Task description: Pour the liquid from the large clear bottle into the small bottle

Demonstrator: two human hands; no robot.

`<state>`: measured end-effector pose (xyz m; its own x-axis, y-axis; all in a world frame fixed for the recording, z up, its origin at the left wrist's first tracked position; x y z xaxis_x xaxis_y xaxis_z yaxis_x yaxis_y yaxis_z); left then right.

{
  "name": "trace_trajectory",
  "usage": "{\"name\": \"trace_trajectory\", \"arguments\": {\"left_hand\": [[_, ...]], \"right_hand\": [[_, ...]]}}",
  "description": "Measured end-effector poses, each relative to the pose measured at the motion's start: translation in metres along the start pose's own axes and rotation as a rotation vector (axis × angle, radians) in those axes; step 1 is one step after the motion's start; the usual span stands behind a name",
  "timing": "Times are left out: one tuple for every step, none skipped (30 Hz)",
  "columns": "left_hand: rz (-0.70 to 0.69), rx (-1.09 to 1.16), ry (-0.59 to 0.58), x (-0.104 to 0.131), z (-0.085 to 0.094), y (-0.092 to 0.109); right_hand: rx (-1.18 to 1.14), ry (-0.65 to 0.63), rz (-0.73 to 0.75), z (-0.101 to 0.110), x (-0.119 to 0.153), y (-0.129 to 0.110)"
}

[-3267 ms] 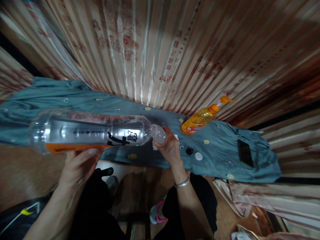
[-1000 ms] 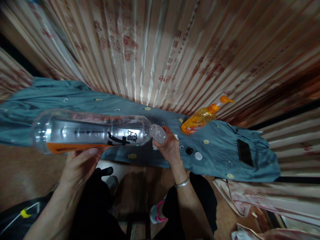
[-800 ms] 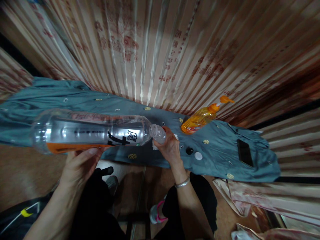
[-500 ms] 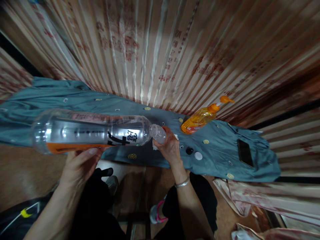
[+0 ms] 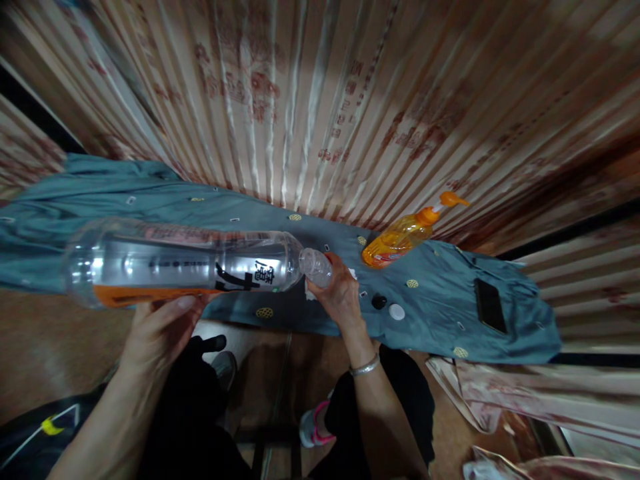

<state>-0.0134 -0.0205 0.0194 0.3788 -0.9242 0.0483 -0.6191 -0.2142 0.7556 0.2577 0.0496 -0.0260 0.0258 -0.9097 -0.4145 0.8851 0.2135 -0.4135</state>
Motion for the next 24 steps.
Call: {"name": "trace_trajectory", "arguments": {"left_hand": [[0.002,-0.003,0.001,0.0001,0.0007,-0.0003],[0.005,-0.007,-0.002,0.0003,0.0013,-0.0007],[0.009,-0.014,-0.004,0.0004,0.0016,-0.0010],[0.013,-0.021,-0.006,0.0006,0.0018,-0.0013],[0.014,-0.028,-0.007,0.0008,0.0019,-0.0014],[0.014,-0.032,-0.007,0.0009,0.0018,-0.0012],[0.011,-0.036,-0.006,0.0011,0.0015,-0.0010],[0.007,-0.038,-0.004,0.0012,0.0012,-0.0006],[0.004,-0.038,-0.004,0.0012,0.0010,-0.0004],[0.003,-0.036,-0.007,0.0013,0.0008,-0.0002],[0.001,-0.033,-0.009,0.0013,0.0008,-0.0002],[0.000,-0.028,-0.010,0.0012,0.0011,-0.0002],[0.001,-0.025,-0.011,0.0011,0.0016,-0.0005],[0.000,-0.024,-0.010,0.0010,0.0025,-0.0008],[0.002,-0.025,-0.007,0.0008,0.0035,-0.0012],[0.003,-0.027,-0.001,0.0006,0.0047,-0.0016],[0.006,-0.029,0.005,0.0003,0.0059,-0.0020],[0.007,-0.032,0.009,0.0001,0.0069,-0.0024],[0.008,-0.035,0.010,0.0000,0.0077,-0.0027],[0.009,-0.037,0.008,-0.0001,0.0081,-0.0029],[0.011,-0.040,0.001,-0.0002,0.0082,-0.0031],[0.010,-0.043,-0.005,-0.0002,0.0082,-0.0032],[0.008,-0.045,-0.007,-0.0001,0.0081,-0.0032],[0.005,-0.046,-0.005,0.0000,0.0081,-0.0032]], "right_hand": [[0.003,0.003,-0.003,-0.0003,0.0002,0.0001],[0.005,0.003,-0.005,-0.0005,0.0003,0.0001],[0.006,0.002,-0.006,-0.0007,0.0005,0.0001],[0.007,0.001,-0.005,-0.0007,0.0006,-0.0002],[0.008,0.000,-0.003,-0.0006,0.0007,-0.0004],[0.009,0.000,-0.002,-0.0003,0.0007,-0.0007],[0.009,0.001,-0.003,0.0000,0.0006,-0.0008],[0.010,0.001,-0.004,0.0002,0.0005,-0.0008],[0.010,0.001,-0.005,0.0004,0.0004,-0.0007],[0.009,0.000,-0.005,0.0004,0.0002,-0.0006],[0.007,0.000,-0.004,0.0002,0.0000,-0.0004],[0.004,0.001,-0.003,0.0001,-0.0001,-0.0003],[0.001,0.003,0.000,-0.0001,-0.0003,-0.0002],[-0.002,0.005,0.002,-0.0003,-0.0003,-0.0001],[-0.004,0.007,0.003,-0.0004,-0.0003,-0.0002],[-0.005,0.008,0.003,-0.0004,-0.0003,-0.0003],[-0.004,0.006,0.002,-0.0004,-0.0002,-0.0005],[-0.003,0.004,-0.001,-0.0004,-0.0001,-0.0007],[-0.002,0.001,-0.005,-0.0003,0.0000,-0.0009],[0.000,-0.001,-0.010,-0.0002,0.0001,-0.0011],[0.002,-0.002,-0.013,-0.0001,0.0002,-0.0012],[0.005,-0.001,-0.015,0.0001,0.0002,-0.0012],[0.008,-0.001,-0.014,0.0002,0.0001,-0.0012],[0.011,0.001,-0.012,0.0004,0.0000,-0.0012]]}}
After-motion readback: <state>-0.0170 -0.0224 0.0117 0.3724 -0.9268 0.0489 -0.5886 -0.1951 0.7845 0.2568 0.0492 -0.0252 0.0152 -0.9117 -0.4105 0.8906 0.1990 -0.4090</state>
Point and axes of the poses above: each hand's wrist, its own x-axis away from the middle knuckle, its own z-axis out of the back of the hand, y = z × x, the point moved 4 cm from there along -x, towards the middle knuckle, and after that the axes turned 7 degrees about x, right-handed, at the moved point
